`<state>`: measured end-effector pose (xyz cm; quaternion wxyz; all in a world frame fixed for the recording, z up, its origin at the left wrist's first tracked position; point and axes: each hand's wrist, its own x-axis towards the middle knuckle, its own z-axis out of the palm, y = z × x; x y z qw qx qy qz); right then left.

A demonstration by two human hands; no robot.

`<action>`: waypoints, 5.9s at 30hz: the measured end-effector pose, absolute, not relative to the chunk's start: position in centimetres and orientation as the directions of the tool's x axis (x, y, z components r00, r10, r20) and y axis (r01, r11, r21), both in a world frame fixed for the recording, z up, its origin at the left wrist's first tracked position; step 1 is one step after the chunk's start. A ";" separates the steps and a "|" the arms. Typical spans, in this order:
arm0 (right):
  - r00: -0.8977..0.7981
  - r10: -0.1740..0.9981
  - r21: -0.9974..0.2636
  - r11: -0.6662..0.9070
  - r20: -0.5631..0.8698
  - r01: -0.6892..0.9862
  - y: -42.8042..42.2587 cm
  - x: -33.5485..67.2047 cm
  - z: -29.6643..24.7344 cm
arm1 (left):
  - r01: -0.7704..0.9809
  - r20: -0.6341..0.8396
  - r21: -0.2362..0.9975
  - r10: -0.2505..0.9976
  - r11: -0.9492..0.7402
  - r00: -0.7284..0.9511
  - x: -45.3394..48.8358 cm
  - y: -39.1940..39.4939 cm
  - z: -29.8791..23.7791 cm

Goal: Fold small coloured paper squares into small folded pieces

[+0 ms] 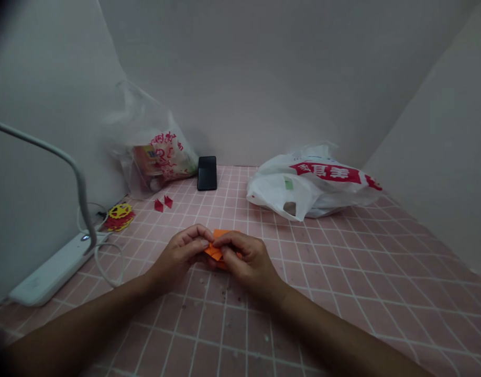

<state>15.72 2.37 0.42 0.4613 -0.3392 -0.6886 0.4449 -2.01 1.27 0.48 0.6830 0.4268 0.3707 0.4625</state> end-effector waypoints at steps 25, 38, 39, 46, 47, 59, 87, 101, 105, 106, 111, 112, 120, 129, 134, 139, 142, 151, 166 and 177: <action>-0.381 0.921 -0.989 0.024 0.079 -0.147 3.1 15.4 0.0 | 0.027 0.059 0.997 0.980 -0.065 0.189 -1.7 0.9 1.0; -0.452 0.891 -0.964 -0.160 -0.047 -0.214 3.0 15.6 -0.5 | -0.071 0.103 0.994 0.957 -0.087 0.271 -2.0 1.2 0.9; -0.457 0.888 -0.964 -0.159 -0.045 -0.215 3.0 15.6 -0.6 | -0.092 0.097 0.993 0.956 -0.074 0.276 -2.0 1.2 0.9; -0.478 0.878 -0.982 -0.114 -0.027 -0.153 3.3 15.8 -0.4 | -0.113 0.081 0.992 0.958 -0.052 0.275 -2.0 1.2 0.8; -0.480 0.877 -0.985 -0.098 -0.018 -0.142 3.3 15.8 -0.3 | -0.105 0.085 0.993 0.960 -0.058 0.268 -2.0 1.3 0.8; -0.413 0.910 -0.993 -0.016 0.034 -0.117 2.9 15.5 0.1 | -0.013 0.142 0.990 0.957 -0.144 0.253 -2.0 1.3 0.6; -0.557 0.779 -0.953 0.294 0.287 -0.080 3.9 16.1 -0.3 | -0.030 0.049 0.999 0.930 -0.040 0.364 -2.1 1.5 0.9; -0.627 0.758 -0.975 0.222 0.179 -0.010 3.9 16.2 0.6 | 0.043 0.144 0.984 0.913 -0.173 0.381 -2.6 1.6 0.6; -0.629 0.751 -0.955 0.291 0.198 0.048 3.9 16.3 0.5 | 0.100 0.177 0.970 0.923 -0.224 0.343 -2.6 1.5 0.6; -0.625 0.753 -0.946 0.317 0.208 0.067 3.9 16.3 0.5 | 0.115 0.185 0.965 0.924 -0.235 0.335 -2.6 1.5 0.6; -0.595 0.770 -0.908 0.389 0.228 0.156 3.7 16.3 0.8 | 0.153 0.199 0.954 0.926 -0.258 0.321 -2.4 1.3 0.4; -0.592 0.774 -0.907 0.387 0.224 0.163 3.7 16.2 0.9 | 0.158 0.197 0.953 0.928 -0.257 0.317 -2.4 1.3 0.3; -0.548 0.815 -0.931 0.328 0.191 0.163 3.7 16.1 0.4 | 0.119 0.151 0.976 0.962 -0.181 0.227 -2.0 1.1 0.4; -0.427 0.863 -0.907 0.376 0.270 0.187 3.7 16.1 -0.5 | -0.039 -0.225 0.969 0.935 0.245 0.273 -1.7 1.5 1.0; -0.440 0.865 -0.927 0.338 0.239 0.162 3.8 16.0 -0.4 | -0.044 -0.243 0.965 0.942 0.260 0.230 -1.6 1.5 1.1; -0.449 0.868 -0.948 0.295 0.213 0.121 3.7 15.9 -0.1 | -0.039 -0.234 0.968 0.948 0.248 0.218 -1.6 1.4 1.1; -0.453 0.874 -0.970 0.231 0.173 0.077 3.8 15.8 0.0 | -0.051 -0.225 0.969 0.952 0.240 0.210 -1.5 1.4 1.1; -0.486 0.862 -0.988 0.153 0.141 -0.016 4.1 15.7 -0.4 | -0.108 -0.217 0.965 0.959 0.239 0.183 -1.6 1.4 0.5; -0.349 0.926 -0.981 0.180 0.143 0.076 3.3 15.3 -0.5 | -0.213 -0.201 0.948 0.965 0.235 0.169 -1.2 1.4 0.0; -0.372 0.927 -0.997 0.025 0.051 -0.074 3.3 15.1 -0.8 | -0.187 -0.192 0.959 0.973 0.214 0.127 -1.0 1.4 0.5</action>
